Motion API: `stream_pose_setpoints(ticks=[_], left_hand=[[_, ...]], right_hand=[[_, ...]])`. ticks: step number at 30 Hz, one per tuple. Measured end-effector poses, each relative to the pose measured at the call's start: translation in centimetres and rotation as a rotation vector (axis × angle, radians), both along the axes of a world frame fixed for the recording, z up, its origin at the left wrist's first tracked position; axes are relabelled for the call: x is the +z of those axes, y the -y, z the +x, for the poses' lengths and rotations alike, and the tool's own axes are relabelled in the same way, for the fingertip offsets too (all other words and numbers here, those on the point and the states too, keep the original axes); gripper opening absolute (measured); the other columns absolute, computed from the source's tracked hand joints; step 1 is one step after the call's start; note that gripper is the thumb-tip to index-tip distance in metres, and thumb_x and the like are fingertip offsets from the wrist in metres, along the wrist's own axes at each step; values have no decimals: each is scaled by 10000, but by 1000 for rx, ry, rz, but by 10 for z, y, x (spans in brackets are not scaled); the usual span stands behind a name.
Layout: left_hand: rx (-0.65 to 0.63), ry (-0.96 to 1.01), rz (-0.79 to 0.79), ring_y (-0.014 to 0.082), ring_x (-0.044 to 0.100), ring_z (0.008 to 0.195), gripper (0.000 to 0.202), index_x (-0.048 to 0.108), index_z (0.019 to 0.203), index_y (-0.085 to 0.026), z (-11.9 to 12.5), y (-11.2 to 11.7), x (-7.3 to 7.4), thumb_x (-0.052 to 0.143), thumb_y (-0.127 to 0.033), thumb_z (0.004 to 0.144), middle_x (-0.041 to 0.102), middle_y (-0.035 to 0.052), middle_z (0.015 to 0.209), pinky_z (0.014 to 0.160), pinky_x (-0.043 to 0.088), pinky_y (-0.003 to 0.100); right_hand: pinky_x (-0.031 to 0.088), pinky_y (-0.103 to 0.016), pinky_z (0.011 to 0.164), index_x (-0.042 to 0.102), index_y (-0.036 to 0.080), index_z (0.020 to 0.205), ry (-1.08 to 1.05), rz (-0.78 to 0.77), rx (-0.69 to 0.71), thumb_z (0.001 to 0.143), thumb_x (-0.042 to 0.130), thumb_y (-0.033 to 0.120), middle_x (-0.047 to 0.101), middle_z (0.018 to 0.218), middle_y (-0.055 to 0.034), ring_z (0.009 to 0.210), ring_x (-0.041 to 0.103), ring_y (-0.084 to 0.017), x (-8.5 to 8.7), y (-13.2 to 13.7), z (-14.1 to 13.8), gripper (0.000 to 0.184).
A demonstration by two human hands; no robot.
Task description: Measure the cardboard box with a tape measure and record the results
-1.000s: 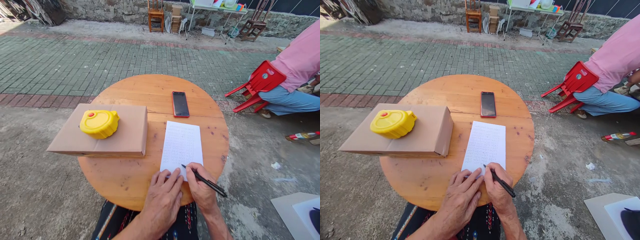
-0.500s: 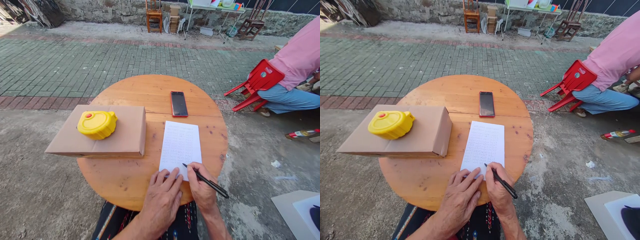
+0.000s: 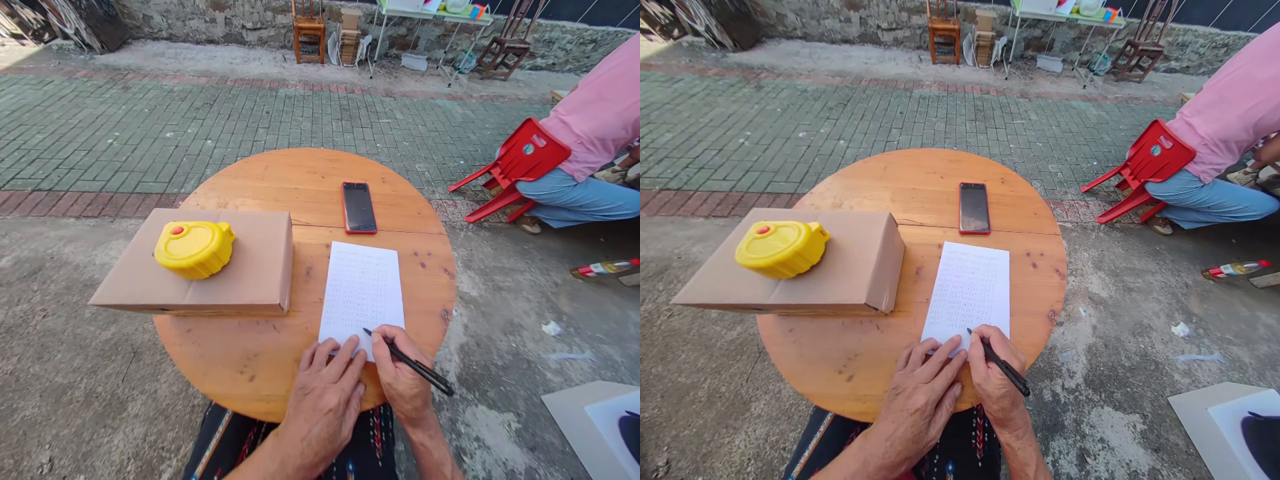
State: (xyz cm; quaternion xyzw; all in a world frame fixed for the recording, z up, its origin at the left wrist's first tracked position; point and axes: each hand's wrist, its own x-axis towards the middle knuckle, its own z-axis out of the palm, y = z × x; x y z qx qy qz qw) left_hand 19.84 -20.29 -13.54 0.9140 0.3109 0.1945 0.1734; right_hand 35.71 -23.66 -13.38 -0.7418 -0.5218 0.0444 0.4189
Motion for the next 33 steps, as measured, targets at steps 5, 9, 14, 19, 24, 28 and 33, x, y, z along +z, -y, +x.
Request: stream_pose_setpoints(ticks=[5,9,14,19,24,28,33], left_hand=[[-1,-7,-8,254,509,1111,357,633,1282,-221,0,0,0,563,-228,932,615,-10,1402,965,419,433],[-3,-3,-16,258,501,1110,359,627,1294,-217,0,0,1,546,-236,945,611,-16,1407,961,415,437],[-1,4,-8,254,505,1100,337,636,1274,-214,0,0,1,529,-230,954,618,-18,1397,961,412,436],[3,-1,-6,255,508,1100,337,634,1272,-212,-1,1,2,531,-231,952,621,-12,1394,952,419,430],[2,2,6,256,510,1102,335,637,1267,-213,-1,1,1,543,-234,947,625,-10,1389,951,423,432],[7,3,14,254,515,1102,343,636,1265,-217,0,1,0,563,-221,931,635,-1,1373,940,432,430],[4,-1,10,253,514,1104,348,633,1270,-219,0,1,1,561,-215,930,629,-6,1382,945,433,433]], right_hand=[[511,-196,580,629,209,819,-21,-9,-19,948,551,240,660,655,39,539,611,-112,-3,1,0,154],[509,-194,589,625,210,808,-24,-5,-21,947,551,237,665,660,40,547,611,-109,-2,1,0,160],[495,-209,558,622,208,793,-19,2,-48,945,542,263,641,628,39,518,584,-116,-3,5,1,180],[491,-225,538,634,210,800,-62,-11,-110,951,534,306,639,624,35,506,573,-126,-4,8,1,205],[497,-219,544,638,209,806,-90,-30,-98,948,536,309,659,642,31,530,595,-128,-3,7,4,202],[506,-218,558,643,207,815,-57,-20,-86,948,538,303,671,648,30,529,603,-126,-4,7,4,194],[512,-215,575,638,207,819,-14,-16,-70,952,536,293,683,662,32,543,619,-122,-3,7,3,188]])
